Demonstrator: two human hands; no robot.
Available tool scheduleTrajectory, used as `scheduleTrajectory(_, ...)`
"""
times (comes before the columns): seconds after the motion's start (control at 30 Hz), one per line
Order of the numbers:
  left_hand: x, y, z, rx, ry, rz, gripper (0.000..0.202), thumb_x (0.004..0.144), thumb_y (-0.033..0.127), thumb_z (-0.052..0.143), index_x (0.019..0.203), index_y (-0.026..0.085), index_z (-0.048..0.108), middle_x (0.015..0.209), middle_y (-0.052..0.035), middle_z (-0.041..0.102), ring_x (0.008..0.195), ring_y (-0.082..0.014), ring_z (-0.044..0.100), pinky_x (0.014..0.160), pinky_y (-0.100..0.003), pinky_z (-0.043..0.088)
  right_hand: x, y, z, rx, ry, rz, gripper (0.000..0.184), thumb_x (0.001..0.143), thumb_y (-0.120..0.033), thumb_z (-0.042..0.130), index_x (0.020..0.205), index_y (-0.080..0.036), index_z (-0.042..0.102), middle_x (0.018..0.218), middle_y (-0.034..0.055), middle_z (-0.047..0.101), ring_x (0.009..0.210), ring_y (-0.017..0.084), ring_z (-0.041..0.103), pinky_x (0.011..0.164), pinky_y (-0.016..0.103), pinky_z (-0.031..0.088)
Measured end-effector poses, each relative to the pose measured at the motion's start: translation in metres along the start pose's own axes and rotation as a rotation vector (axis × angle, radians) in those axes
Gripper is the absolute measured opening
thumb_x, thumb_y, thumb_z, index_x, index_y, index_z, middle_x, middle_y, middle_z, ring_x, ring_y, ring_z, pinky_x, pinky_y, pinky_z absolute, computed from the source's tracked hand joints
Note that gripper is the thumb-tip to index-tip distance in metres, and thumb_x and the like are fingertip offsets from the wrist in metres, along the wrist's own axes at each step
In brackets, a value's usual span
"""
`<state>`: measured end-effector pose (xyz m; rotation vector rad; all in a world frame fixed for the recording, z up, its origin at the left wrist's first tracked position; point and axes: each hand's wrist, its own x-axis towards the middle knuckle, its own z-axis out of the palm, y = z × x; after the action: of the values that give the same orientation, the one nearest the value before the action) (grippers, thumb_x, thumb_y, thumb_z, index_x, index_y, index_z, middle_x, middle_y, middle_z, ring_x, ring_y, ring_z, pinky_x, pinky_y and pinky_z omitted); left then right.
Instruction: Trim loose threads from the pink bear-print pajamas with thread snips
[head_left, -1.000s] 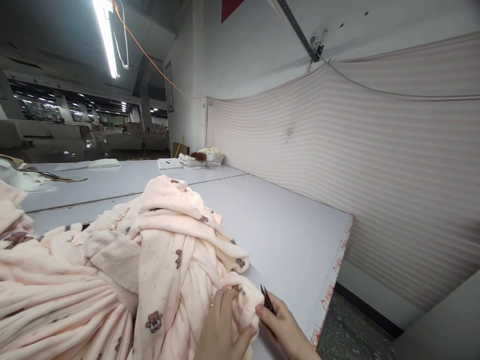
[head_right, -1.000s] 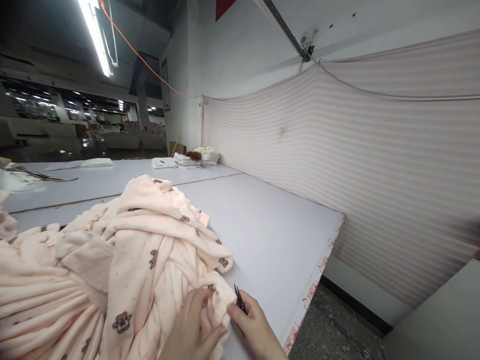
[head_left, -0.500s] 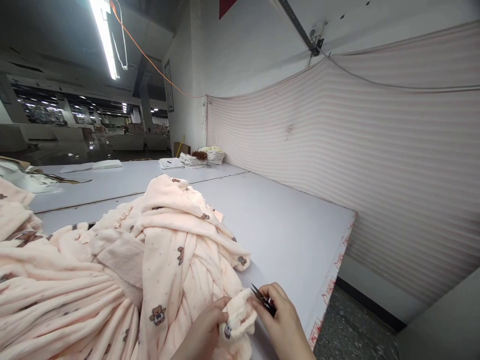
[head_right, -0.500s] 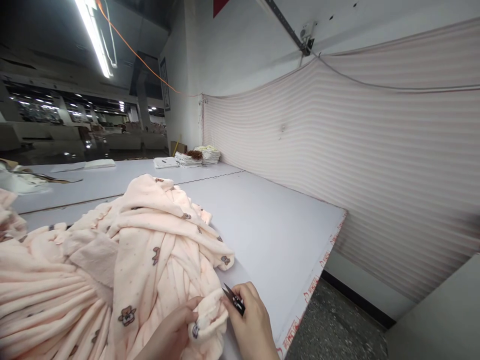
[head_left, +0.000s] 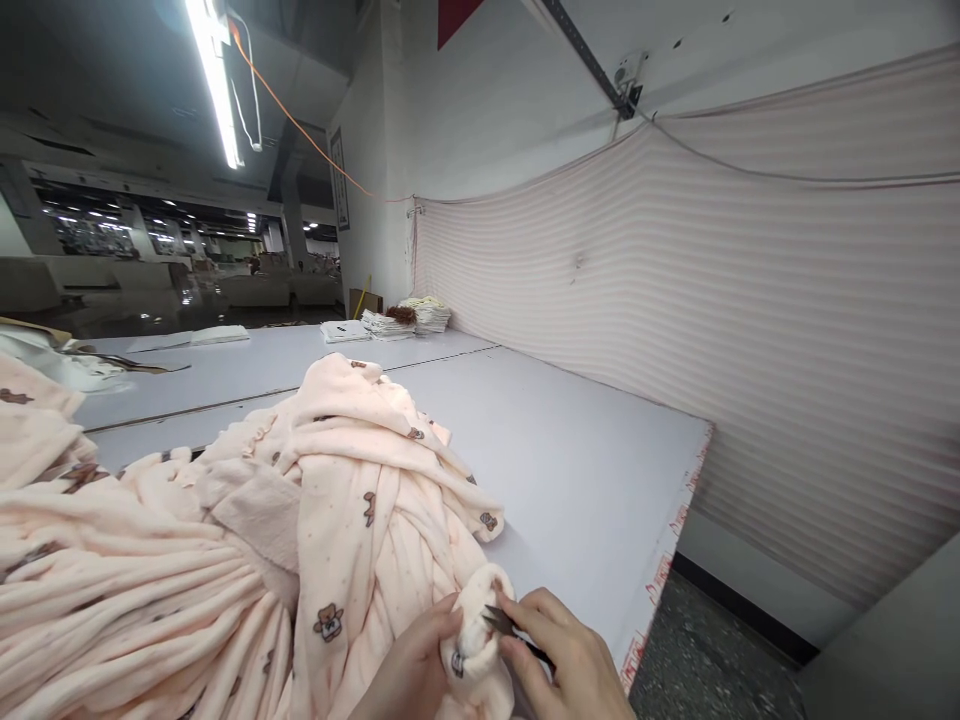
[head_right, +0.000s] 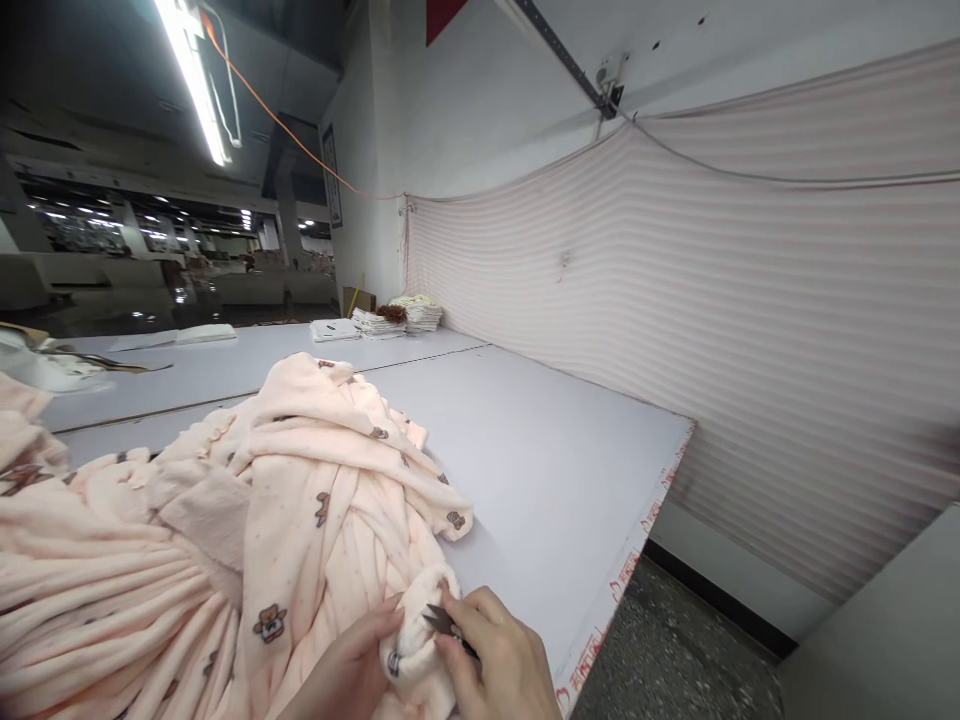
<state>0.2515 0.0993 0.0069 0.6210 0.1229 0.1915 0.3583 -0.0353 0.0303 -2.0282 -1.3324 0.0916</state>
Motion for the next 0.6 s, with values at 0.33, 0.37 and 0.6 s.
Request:
scheduleTrajectory(0.33,-0.005,-0.001,-0.005,0.026,0.019,0.022,0.031,0.074,0.021,0.056,0.101,0.012,0.067,0.093,-0.0081,0.070,0.099,-0.0245,0.061,0.092,-0.035,0.039,0.000,0.004,0.017,0.182,0.122,-0.007,0.028,0.088,-0.031,0.046,0.106,-0.027,0.068,0.088,0.0035,0.065,0.078,0.017,0.064,0.069,0.024,0.047)
scheduleTrajectory(0.37,-0.005,-0.002,-0.007,0.026,0.025,0.006,0.031,0.073,0.023,0.056,0.101,0.012,0.066,0.093,-0.0083,0.070,0.098,-0.0252,0.061,0.092,-0.036,0.040,0.001,0.006,0.017,0.253,0.126,0.027,0.027,0.087,-0.032,0.049,0.104,-0.025,0.069,0.087,0.0036,0.065,0.079,0.018,0.063,0.070,0.024,0.047)
scheduleTrajectory(0.6,-0.004,-0.007,-0.021,0.389,0.028,-0.035,0.037,0.072,0.042,0.061,0.094,0.013,0.066,0.088,-0.0091,0.069,0.088,-0.0260,0.062,0.081,-0.036,0.045,0.012,-0.004,0.024,0.440,0.093,0.217,0.015,0.077,-0.031,0.061,0.085,-0.018,0.065,0.080,0.0019,0.061,0.076,0.019,0.060,0.069,0.025,0.044)
